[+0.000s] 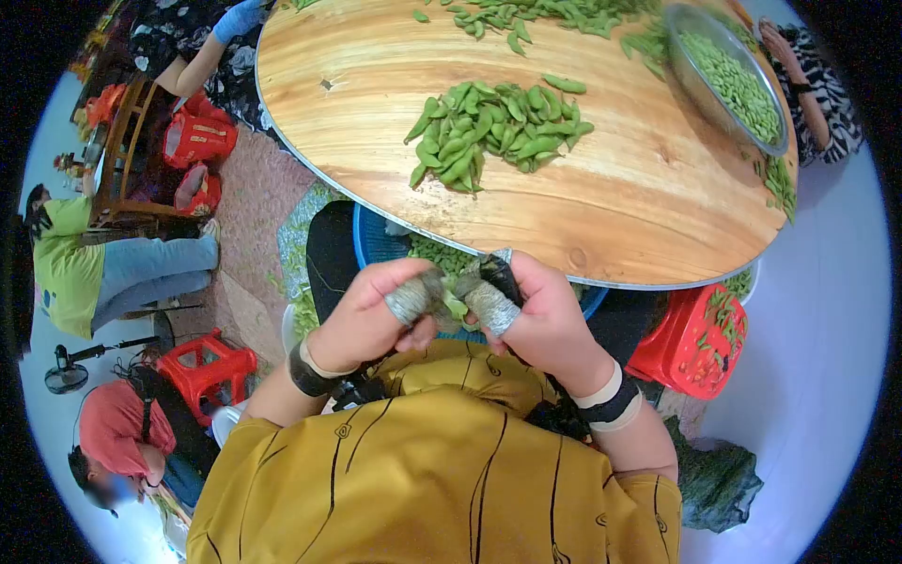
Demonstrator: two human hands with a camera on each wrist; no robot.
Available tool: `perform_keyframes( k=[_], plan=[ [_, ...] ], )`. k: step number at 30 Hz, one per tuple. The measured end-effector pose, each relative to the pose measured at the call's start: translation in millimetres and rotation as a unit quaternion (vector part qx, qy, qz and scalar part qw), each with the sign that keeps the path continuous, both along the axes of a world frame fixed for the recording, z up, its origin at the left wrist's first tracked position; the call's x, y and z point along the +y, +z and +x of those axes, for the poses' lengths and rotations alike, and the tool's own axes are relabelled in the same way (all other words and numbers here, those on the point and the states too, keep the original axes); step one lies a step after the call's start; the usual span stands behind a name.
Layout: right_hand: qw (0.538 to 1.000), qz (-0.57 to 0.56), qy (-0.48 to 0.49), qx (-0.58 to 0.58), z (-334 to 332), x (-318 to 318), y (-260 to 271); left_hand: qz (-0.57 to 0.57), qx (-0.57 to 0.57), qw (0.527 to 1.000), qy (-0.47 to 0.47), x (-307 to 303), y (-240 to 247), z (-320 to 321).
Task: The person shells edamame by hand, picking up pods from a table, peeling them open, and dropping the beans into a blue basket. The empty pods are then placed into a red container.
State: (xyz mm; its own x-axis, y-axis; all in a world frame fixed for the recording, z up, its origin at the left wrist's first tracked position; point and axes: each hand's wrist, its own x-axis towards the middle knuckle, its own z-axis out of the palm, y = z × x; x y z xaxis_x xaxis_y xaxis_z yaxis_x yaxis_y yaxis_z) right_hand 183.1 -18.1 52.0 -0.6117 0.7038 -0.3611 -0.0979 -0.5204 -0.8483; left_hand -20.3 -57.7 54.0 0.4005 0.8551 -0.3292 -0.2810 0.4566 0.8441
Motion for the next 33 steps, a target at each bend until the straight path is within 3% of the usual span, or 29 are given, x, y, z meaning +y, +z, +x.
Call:
perform_keyframes(
  k=[2, 3, 6, 7, 8, 9, 10, 11, 12, 13, 15, 17, 18, 20, 21, 23, 25, 26, 29, 31, 33],
  plan=[
    [0.961, 0.217, 0.039, -0.167, -9, 1, 6, 0.011, -0.001, 0.999, 0.044, -5, -5, -16],
    [0.960, 0.219, 0.042, -0.168, -9, 4, 6, 0.019, 0.000, 0.996, 0.083, -8, -5, -27],
    [0.840, 0.454, 0.157, -0.253, -6, 13, 6, -0.002, 0.220, 0.966, 0.138, -20, 8, -62],
    [0.839, 0.454, 0.159, -0.254, -10, 18, 6, 0.007, 0.298, 0.949, 0.100, -24, 4, -83],
    [0.862, 0.422, 0.056, -0.276, -16, 25, 6, 0.063, 0.479, 0.875, 0.033, -30, -3, -103],
    [0.874, 0.384, -0.049, -0.294, -22, 34, 6, 0.116, 0.639, 0.760, -0.037, -36, -11, -119],
    [0.842, 0.417, -0.097, -0.327, -27, 48, 2, 0.115, 0.639, 0.760, -0.036, -44, -19, -129],
    [0.806, 0.449, -0.145, -0.357, -33, 63, -1, 0.069, 0.740, 0.665, -0.076, -55, -25, -136],
    [0.805, 0.452, -0.144, -0.355, -38, 75, -1, 0.021, 0.824, 0.555, -0.113, -60, -28, -139],
    [0.807, 0.434, -0.149, -0.371, -43, 86, 0, 0.021, 0.825, 0.554, -0.109, -59, -26, -139],
    [0.808, 0.418, -0.153, -0.385, -48, 92, -2, 0.067, 0.772, 0.630, -0.059, -54, -18, -129],
    [0.886, 0.328, -0.164, -0.282, -47, 95, -13, 0.178, 0.674, 0.717, 0.018, -37, -8, -106],
    [0.885, 0.334, -0.162, -0.281, -46, 95, -12, 0.252, 0.580, 0.773, 0.051, -28, -12, -96],
    [0.836, 0.431, -0.223, -0.257, -38, 78, -10, 0.188, 0.387, 0.903, 0.007, -10, -10, -69],
    [0.834, 0.435, -0.222, -0.258, -35, 66, -1, 0.127, 0.220, 0.967, 0.013, -2, -9, -53],
    [0.765, 0.536, -0.096, -0.344, -28, 40, 20, -0.015, 0.063, 0.998, -0.019, 17, -2, -26],
    [0.596, 0.754, -0.008, -0.277, -13, 34, 9, -0.085, -0.041, 0.995, -0.041, 36, 2, -7],
    [0.577, 0.772, -0.004, -0.266, -8, 28, 2, -0.085, -0.042, 0.995, -0.041, 42, -3, 1],
    [0.573, 0.781, 0.003, -0.248, 0, 30, 4, -0.094, 0.006, 0.995, -0.026, 51, -23, 17],
    [0.584, 0.772, -0.003, -0.252, 2, 26, -3, -0.065, 0.005, 0.997, 0.034, 55, -19, 23],
    [0.784, 0.550, -0.148, -0.247, -6, 15, -4, -0.071, 0.020, 0.996, 0.056, 53, -10, 30]
  ],
)
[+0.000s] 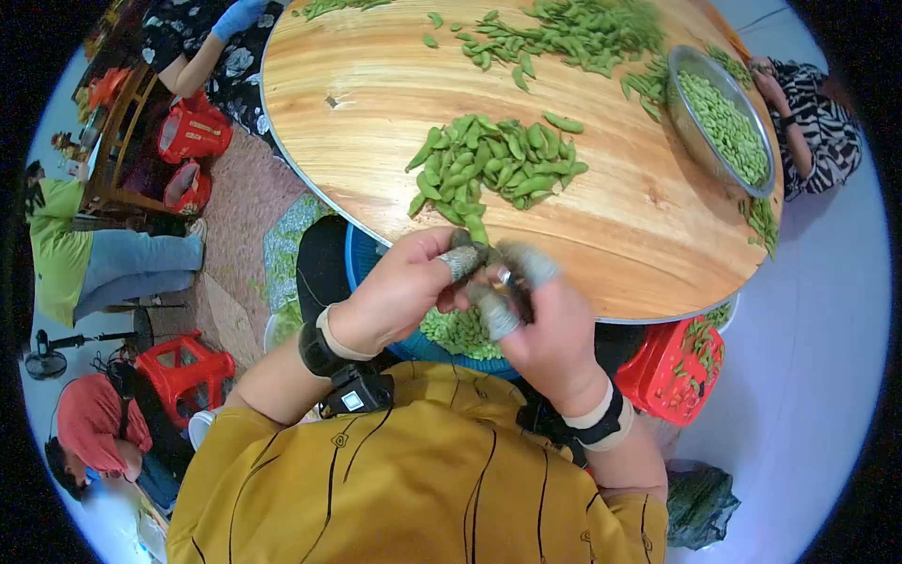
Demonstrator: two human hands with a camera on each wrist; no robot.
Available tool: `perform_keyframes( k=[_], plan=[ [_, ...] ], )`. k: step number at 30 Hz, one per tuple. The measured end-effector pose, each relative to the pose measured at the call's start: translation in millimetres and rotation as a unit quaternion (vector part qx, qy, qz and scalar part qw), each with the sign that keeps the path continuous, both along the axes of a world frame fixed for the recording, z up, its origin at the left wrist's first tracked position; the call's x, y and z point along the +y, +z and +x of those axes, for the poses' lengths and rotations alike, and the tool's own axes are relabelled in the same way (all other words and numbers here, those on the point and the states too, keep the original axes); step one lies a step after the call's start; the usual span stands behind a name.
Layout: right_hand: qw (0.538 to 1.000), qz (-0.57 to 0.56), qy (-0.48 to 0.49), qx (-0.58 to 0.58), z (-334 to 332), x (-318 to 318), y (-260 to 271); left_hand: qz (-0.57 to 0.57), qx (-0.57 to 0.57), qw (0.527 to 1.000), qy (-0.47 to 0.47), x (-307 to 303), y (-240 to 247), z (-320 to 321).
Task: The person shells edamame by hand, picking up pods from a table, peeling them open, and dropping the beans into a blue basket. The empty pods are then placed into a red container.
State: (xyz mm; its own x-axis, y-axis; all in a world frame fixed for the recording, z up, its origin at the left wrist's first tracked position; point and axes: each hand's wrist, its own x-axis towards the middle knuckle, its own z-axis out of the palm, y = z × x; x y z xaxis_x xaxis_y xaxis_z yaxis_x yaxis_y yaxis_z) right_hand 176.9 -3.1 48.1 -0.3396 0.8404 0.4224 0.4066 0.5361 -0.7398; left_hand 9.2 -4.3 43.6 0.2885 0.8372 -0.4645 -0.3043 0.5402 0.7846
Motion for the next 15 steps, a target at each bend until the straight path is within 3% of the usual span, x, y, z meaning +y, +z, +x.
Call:
perform_keyframes(
  k=[1, 2, 4, 6, 10, 12, 13, 15],
  plan=[
    [0.990, -0.109, -0.010, 0.088, 3, 1, -8, 0.017, 0.000, 1.000, 0.025, 0, 2, 0],
    [0.990, -0.109, -0.014, 0.091, 8, 3, -2, 0.034, 0.001, 0.998, 0.050, 0, 4, 0],
    [0.925, -0.363, 0.031, 0.108, 16, 7, 17, 0.052, 0.018, 0.998, 0.039, -2, 9, -3],
    [0.922, -0.371, 0.046, 0.104, 19, 6, 16, 0.090, 0.119, 0.989, -0.009, -3, 11, -2],
    [0.905, -0.399, 0.099, 0.107, 20, 7, 17, 0.149, 0.100, 0.983, -0.032, -6, -3, 1],
    [0.882, -0.445, 0.093, 0.125, 21, 7, 17, 0.299, 0.188, 0.934, -0.054, -7, -7, -2],
    [0.881, -0.447, 0.091, 0.127, 22, 7, 16, 0.297, 0.188, 0.934, -0.057, -8, -5, -2],
    [0.869, -0.458, 0.109, 0.152, 23, 6, 15, 0.448, 0.376, 0.807, -0.078, -10, 2, -2]
  ],
)
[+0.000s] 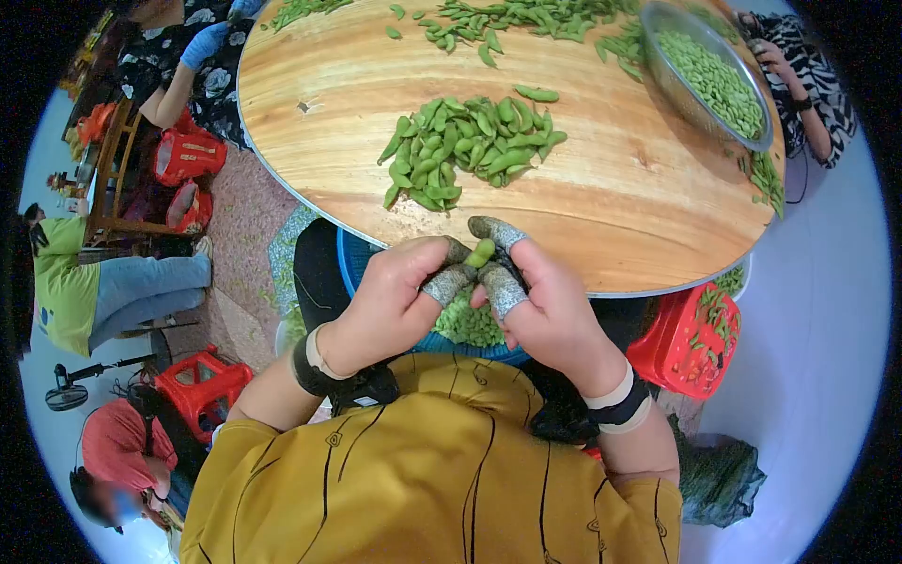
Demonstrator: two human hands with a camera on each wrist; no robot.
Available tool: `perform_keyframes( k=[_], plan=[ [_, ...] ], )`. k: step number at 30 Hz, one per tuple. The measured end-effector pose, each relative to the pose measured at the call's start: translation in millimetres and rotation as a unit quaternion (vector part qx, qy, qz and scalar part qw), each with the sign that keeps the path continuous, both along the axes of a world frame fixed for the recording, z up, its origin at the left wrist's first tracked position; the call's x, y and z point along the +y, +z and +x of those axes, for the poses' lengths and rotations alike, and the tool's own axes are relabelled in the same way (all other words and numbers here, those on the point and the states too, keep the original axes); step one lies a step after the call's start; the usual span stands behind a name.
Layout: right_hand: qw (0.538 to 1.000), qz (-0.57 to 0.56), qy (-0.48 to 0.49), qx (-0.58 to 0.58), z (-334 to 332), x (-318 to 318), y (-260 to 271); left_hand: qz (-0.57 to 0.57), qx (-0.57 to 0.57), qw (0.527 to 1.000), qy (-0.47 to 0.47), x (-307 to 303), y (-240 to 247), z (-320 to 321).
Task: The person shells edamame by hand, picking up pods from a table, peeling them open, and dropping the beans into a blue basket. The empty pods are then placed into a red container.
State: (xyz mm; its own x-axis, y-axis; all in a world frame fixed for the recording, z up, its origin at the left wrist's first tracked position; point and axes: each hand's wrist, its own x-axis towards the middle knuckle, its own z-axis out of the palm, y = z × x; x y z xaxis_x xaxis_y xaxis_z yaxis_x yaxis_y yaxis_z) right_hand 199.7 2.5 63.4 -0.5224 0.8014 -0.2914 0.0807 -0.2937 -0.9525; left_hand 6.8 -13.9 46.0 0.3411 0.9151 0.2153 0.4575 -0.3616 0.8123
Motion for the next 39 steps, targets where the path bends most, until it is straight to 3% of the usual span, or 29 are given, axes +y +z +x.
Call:
perform_keyframes(
  k=[1, 3, 5, 8, 10, 14, 17, 18, 19, 20, 21, 24, 25, 26, 27, 28, 29, 31, 33, 34, 35, 37, 39],
  plan=[
    [1.000, -0.001, -0.002, 0.000, 1, -1, 2, -0.001, 0.000, 1.000, -0.002, -1, 0, 0],
    [0.999, -0.040, -0.017, 0.032, 2, -2, 7, -0.163, -0.089, 0.982, 0.041, -2, -1, -1],
    [0.999, -0.037, -0.012, 0.031, 3, -1, 6, -0.171, -0.082, 0.981, 0.031, -2, -4, -2],
    [0.999, -0.042, -0.001, 0.031, 5, 0, 2, -0.140, -0.063, 0.988, 0.033, -5, -5, 1],
    [0.998, -0.050, 0.004, 0.032, 5, 1, 1, 0.056, 0.065, 0.995, 0.057, -5, -3, 2],
    [0.988, -0.138, -0.008, 0.063, 0, 4, 5, 0.100, 0.101, 0.989, 0.050, -7, -9, 0],
    [0.972, -0.210, -0.001, 0.108, 3, 5, 10, 0.117, 0.036, 0.992, 0.020, -6, -16, -9],
    [0.955, -0.258, 0.012, 0.146, 5, 5, 11, -0.190, -0.206, 0.960, -0.019, -8, -11, -15],
    [0.955, -0.259, 0.012, 0.147, 5, 5, 12, -0.468, -0.416, 0.778, -0.054, -10, -9, -17],
    [0.944, -0.286, 0.021, 0.162, 4, 6, 12, -0.486, -0.529, 0.687, -0.109, -12, -17, -17],
    [0.933, -0.312, 0.029, 0.177, 4, 6, 13, -0.487, -0.529, 0.687, -0.109, -11, -17, -17],
    [0.961, -0.247, -0.003, 0.122, -1, 4, 4, -0.425, -0.322, 0.846, -0.001, -8, -17, -15],
    [0.960, -0.250, -0.004, 0.123, -4, 1, 0, -0.428, -0.321, 0.845, 0.001, -11, -17, -12],
    [0.973, -0.214, -0.008, 0.092, -7, -1, -4, -0.271, -0.177, 0.946, 0.033, -14, -17, -10],
    [0.983, -0.176, -0.012, 0.060, -9, -3, -7, -0.098, -0.023, 0.993, 0.063, -17, -17, -8],
    [0.982, -0.177, -0.010, 0.062, -10, -4, -9, -0.023, 0.059, 0.995, 0.073, -18, -12, -5],
    [0.985, -0.163, -0.010, 0.063, -11, -4, -11, -0.023, 0.062, 0.995, 0.074, -19, -13, -4],
    [0.987, -0.148, -0.009, 0.068, -10, -2, -12, 0.125, 0.127, 0.980, 0.084, -18, -19, -4],
    [0.986, -0.153, 0.011, 0.069, -4, -1, -11, 0.129, 0.085, 0.985, 0.072, -16, -17, -8],
    [0.986, -0.153, 0.009, 0.070, -1, -2, -10, -0.215, -0.223, 0.950, 0.045, -16, -8, -15],
    [0.983, -0.155, 0.026, 0.091, 3, -4, -9, -0.513, -0.483, 0.709, 0.010, -16, -2, -18],
    [0.980, -0.156, 0.044, 0.113, 4, -7, -8, -0.493, -0.483, 0.724, -0.004, -18, -7, -17],
    [0.999, 0.039, -0.012, -0.036, 2, -11, -9, -0.425, -0.282, 0.859, 0.050, -19, -10, -14]
  ],
)
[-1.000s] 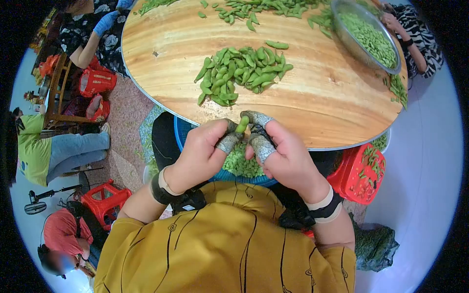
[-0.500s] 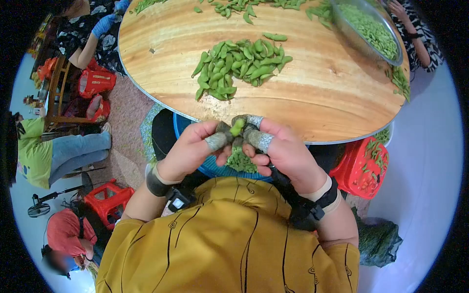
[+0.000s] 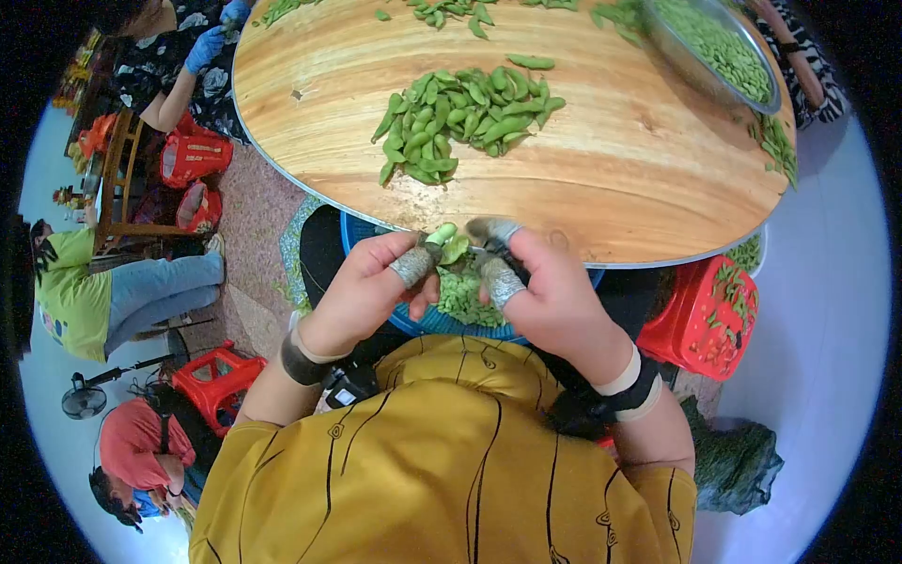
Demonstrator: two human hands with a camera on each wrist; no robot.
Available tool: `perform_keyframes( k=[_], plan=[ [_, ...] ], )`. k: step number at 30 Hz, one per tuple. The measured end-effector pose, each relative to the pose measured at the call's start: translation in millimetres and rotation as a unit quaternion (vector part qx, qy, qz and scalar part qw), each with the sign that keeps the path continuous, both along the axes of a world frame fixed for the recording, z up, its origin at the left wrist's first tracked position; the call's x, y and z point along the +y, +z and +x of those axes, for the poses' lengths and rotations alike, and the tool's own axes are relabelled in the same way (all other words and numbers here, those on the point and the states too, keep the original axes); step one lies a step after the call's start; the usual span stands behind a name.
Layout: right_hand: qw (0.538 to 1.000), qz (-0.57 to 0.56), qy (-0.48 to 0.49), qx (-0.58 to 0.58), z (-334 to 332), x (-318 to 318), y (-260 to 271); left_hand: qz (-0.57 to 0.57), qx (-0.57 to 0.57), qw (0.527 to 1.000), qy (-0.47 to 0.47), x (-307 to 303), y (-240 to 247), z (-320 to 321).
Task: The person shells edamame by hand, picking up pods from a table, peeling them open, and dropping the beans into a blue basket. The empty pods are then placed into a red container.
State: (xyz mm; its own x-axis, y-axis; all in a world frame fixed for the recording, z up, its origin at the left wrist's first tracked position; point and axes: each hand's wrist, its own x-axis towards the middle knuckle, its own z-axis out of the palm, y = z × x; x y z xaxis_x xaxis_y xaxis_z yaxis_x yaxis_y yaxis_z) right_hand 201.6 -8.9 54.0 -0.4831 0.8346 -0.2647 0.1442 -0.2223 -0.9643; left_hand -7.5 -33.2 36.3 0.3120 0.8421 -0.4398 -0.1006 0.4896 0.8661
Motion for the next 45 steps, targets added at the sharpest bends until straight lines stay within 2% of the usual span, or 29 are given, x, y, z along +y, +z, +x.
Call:
perform_keyframes(
  k=[1, 2, 3, 4, 6, 8, 10, 11, 16, 18, 19, 20, 21, 22, 24, 26, 27, 28, 29, 30, 32, 34, 36, 38, 40, 41, 42, 44, 45],
  plan=[
    [1.000, -0.001, -0.001, 0.000, 0, 0, -4, -0.001, 0.000, 1.000, -0.001, -1, 2, 3],
    [0.977, 0.193, -0.010, -0.088, -1, 0, -10, 0.018, 0.053, 0.998, -0.018, -3, 7, 7],
    [0.909, 0.378, -0.018, -0.173, -1, 0, -13, 0.037, 0.105, 0.993, -0.035, -3, 12, 9],
    [0.909, 0.378, -0.019, -0.174, -1, 1, -13, 0.037, 0.105, 0.993, -0.036, -3, 14, 9],
    [0.910, 0.366, 0.085, -0.177, 1, 3, -12, 0.179, 0.185, 0.956, -0.143, -4, 17, 6],
    [0.922, 0.326, 0.131, -0.161, 6, 9, -3, 0.181, 0.157, 0.952, -0.190, -4, 21, -5],
    [0.961, 0.172, 0.211, -0.037, 9, 10, 7, 0.021, -0.029, 0.963, -0.267, -6, 31, -13],
    [0.964, 0.168, 0.205, 0.023, 8, 9, -1, -0.007, -0.082, 0.960, -0.268, -7, 35, -16],
    [0.973, 0.143, 0.181, 0.029, -5, 3, -6, -0.005, -0.231, 0.956, -0.183, -14, 24, -30],
    [0.951, 0.236, 0.181, -0.082, -10, -2, -13, -0.021, -0.232, 0.972, -0.032, -18, 24, -40],
    [0.937, 0.268, 0.186, -0.124, -10, -4, -14, 0.007, -0.132, 0.991, 0.007, -17, 18, -39],
    [0.937, 0.267, 0.190, -0.124, -11, -5, -14, 0.006, -0.134, 0.991, 0.010, -16, 13, -37],
    [0.933, 0.301, 0.131, -0.147, -13, -7, -13, 0.037, 0.011, 0.999, 0.010, -16, 9, -34],
    [0.925, 0.334, 0.071, -0.169, -15, -8, -13, 0.067, 0.157, 0.985, 0.009, -15, 7, -31],
    [0.910, 0.374, 0.055, -0.171, -18, -3, -11, 0.290, 0.297, 0.908, -0.060, -15, 4, -23],
    [0.910, 0.375, 0.090, -0.151, -22, 0, -13, 0.439, 0.309, 0.837, -0.107, -13, 7, -14],
    [0.909, 0.376, 0.091, -0.152, -21, 0, -11, 0.440, 0.291, 0.839, -0.134, -13, 8, -12],
    [0.954, 0.241, 0.121, -0.133, -18, 1, -7, 0.441, 0.291, 0.839, -0.131, -12, 12, -12],
    [0.977, 0.100, 0.149, -0.111, -16, 3, -3, 0.321, 0.197, 0.911, -0.166, -12, 20, -13],
    [0.977, 0.099, 0.151, -0.112, -16, 4, 2, 0.191, 0.096, 0.957, -0.199, -11, 25, -14],
    [0.978, -0.182, 0.096, 0.027, -16, 5, 11, 0.127, 0.009, 0.973, -0.191, -10, 24, -20],
    [0.985, -0.145, 0.096, 0.024, -17, 4, 7, 0.008, -0.099, 0.986, -0.133, -10, 27, -24],
    [0.989, -0.107, 0.097, 0.023, -21, 4, 3, 0.021, -0.092, 0.988, -0.125, -15, 22, -38],
    [0.985, 0.115, 0.130, -0.021, -27, 5, 0, 0.045, -0.016, 0.993, -0.106, -25, 23, -62],
    [0.956, 0.201, 0.204, -0.056, -23, 12, -7, -0.001, 0.087, 0.996, -0.027, -39, 27, -88],
    [0.913, 0.287, 0.274, -0.092, -22, 14, -10, 0.025, 0.240, 0.969, -0.058, -45, 26, -106],
    [0.914, 0.286, 0.274, -0.091, -23, 14, -8, 0.050, 0.388, 0.916, -0.087, -50, 24, -123],
    [0.916, 0.302, 0.217, -0.150, -31, 13, 0, 0.093, 0.702, 0.689, -0.155, -69, 7, -146],
    [0.933, 0.274, 0.154, -0.176, -37, 18, 8, 0.055, 0.744, 0.650, -0.144, -73, 10, -146]
  ],
)
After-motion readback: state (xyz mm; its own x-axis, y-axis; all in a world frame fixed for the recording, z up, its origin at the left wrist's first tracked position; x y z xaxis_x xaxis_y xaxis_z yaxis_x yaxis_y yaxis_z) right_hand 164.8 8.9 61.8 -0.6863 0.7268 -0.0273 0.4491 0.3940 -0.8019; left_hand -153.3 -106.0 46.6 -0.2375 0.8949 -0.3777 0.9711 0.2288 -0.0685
